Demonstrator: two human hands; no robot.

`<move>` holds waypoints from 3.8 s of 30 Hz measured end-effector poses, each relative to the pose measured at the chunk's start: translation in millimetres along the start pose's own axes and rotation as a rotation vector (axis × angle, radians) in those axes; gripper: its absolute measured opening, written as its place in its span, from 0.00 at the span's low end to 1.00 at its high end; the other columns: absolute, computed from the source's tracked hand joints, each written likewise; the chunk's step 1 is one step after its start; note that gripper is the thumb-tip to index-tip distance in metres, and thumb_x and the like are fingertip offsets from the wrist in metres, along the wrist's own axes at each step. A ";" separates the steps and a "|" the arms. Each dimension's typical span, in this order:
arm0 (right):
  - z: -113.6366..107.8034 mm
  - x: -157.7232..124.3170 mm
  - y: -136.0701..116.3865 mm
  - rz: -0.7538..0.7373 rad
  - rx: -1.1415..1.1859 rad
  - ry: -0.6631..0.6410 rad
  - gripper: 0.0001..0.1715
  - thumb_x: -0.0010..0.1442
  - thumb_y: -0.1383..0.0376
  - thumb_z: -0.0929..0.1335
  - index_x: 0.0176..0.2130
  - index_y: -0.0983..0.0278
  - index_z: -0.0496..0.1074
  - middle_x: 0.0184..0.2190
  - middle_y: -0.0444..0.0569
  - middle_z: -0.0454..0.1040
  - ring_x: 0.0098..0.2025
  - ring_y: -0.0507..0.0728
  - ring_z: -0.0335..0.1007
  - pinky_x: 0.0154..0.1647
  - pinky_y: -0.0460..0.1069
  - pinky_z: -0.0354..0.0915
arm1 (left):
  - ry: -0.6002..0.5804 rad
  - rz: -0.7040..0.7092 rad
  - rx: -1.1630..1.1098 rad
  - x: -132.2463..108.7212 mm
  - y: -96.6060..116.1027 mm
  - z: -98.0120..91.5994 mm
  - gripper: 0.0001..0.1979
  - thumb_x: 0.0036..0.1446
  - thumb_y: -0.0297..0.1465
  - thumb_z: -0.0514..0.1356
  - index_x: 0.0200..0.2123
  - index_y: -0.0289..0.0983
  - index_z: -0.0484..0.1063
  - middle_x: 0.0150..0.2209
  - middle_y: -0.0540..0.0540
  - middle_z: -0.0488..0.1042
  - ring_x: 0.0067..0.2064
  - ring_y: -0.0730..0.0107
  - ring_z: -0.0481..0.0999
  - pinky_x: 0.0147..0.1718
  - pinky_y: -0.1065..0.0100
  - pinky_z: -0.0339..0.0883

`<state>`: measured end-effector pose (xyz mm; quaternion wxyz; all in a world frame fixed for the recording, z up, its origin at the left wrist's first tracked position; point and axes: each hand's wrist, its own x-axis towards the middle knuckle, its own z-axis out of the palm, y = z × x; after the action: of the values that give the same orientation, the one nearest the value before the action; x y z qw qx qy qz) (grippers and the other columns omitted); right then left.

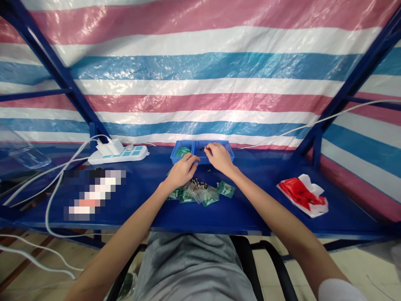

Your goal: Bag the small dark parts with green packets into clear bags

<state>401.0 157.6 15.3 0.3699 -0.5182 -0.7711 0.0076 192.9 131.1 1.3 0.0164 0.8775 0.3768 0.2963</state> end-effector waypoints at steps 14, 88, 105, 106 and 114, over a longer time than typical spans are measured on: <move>-8.6 -60.0 -4.0 -0.053 -0.055 -0.114 0.14 0.69 0.67 0.63 0.49 0.64 0.75 0.44 0.55 0.78 0.48 0.63 0.73 0.51 0.57 0.68 | -0.122 -0.046 0.074 -0.9 2.0 -3.0 0.15 0.70 0.28 0.46 0.51 0.40 0.70 0.48 0.43 0.72 0.45 0.61 0.77 0.38 0.65 0.68; 6.7 -59.7 -23.7 0.167 0.416 -0.070 0.09 0.65 0.63 0.64 0.37 0.62 0.73 0.31 0.47 0.78 0.35 0.57 0.75 0.34 0.49 0.67 | -0.078 0.087 -0.045 -0.1 6.2 -1.7 0.11 0.72 0.36 0.50 0.48 0.39 0.69 0.46 0.44 0.72 0.40 0.67 0.75 0.37 0.68 0.66; 3.2 -62.6 -30.2 -0.032 0.209 -0.064 0.10 0.68 0.64 0.65 0.34 0.61 0.72 0.31 0.47 0.76 0.33 0.56 0.72 0.36 0.49 0.62 | -0.129 0.105 -0.148 1.5 7.5 -8.4 0.15 0.69 0.29 0.47 0.48 0.38 0.72 0.44 0.42 0.76 0.44 0.62 0.76 0.43 0.64 0.68; 3.0 -62.3 -30.2 -0.030 0.211 -0.062 0.11 0.68 0.64 0.65 0.34 0.61 0.72 0.31 0.47 0.76 0.33 0.56 0.72 0.36 0.49 0.62 | -0.126 0.104 -0.141 1.4 7.6 -8.7 0.14 0.68 0.28 0.48 0.49 0.38 0.72 0.43 0.43 0.76 0.43 0.63 0.76 0.42 0.65 0.67; 0.1 -60.7 -30.7 0.029 0.332 -0.031 0.06 0.66 0.62 0.67 0.38 0.61 0.72 0.33 0.48 0.78 0.35 0.57 0.75 0.36 0.49 0.67 | -0.134 0.104 0.012 0.3 5.2 -2.4 0.12 0.70 0.34 0.50 0.41 0.38 0.71 0.37 0.45 0.73 0.36 0.65 0.73 0.33 0.68 0.62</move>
<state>388.1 94.7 -6.8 0.4381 -0.4609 -0.7574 0.1481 195.1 127.1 4.7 0.0210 0.9138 0.3304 0.2354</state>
